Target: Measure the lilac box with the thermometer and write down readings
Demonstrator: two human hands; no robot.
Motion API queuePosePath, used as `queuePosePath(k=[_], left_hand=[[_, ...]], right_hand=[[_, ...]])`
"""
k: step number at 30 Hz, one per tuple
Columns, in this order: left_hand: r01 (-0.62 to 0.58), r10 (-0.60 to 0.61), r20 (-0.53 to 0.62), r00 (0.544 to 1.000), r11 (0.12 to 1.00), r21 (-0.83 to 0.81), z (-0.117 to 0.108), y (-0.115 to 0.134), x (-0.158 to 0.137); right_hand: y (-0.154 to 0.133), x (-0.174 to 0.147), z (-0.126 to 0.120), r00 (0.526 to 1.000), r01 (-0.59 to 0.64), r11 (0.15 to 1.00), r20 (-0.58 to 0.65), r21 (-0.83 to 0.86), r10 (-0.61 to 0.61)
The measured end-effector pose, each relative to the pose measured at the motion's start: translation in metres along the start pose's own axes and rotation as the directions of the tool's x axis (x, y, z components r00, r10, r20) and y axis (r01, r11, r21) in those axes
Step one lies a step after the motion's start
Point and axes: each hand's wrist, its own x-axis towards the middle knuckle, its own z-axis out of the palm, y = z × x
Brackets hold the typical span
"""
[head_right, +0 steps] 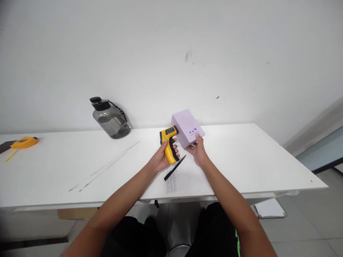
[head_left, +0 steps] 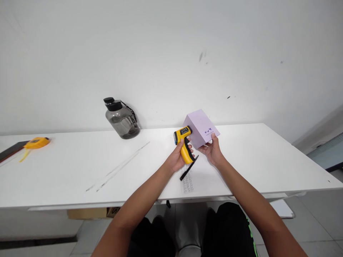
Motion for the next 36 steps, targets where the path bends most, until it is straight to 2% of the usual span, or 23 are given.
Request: queuePosePath(k=[7,36], left_hand=[[0.012,-0.011,0.032,0.999,1.0,-0.009,-0.0011,0.0003,-0.0004],[0.016,-0.016,0.022,1.0,1.0,0.011,-0.0032,0.0001,0.0008]], right_hand=[[-0.0005,-0.0008,-0.0002,1.0,0.011,1.0,-0.002,-0.01,-0.011],[-0.0011,-0.0032,-0.0002,0.999,0.038,0.999,0.021,-0.029,-0.038]])
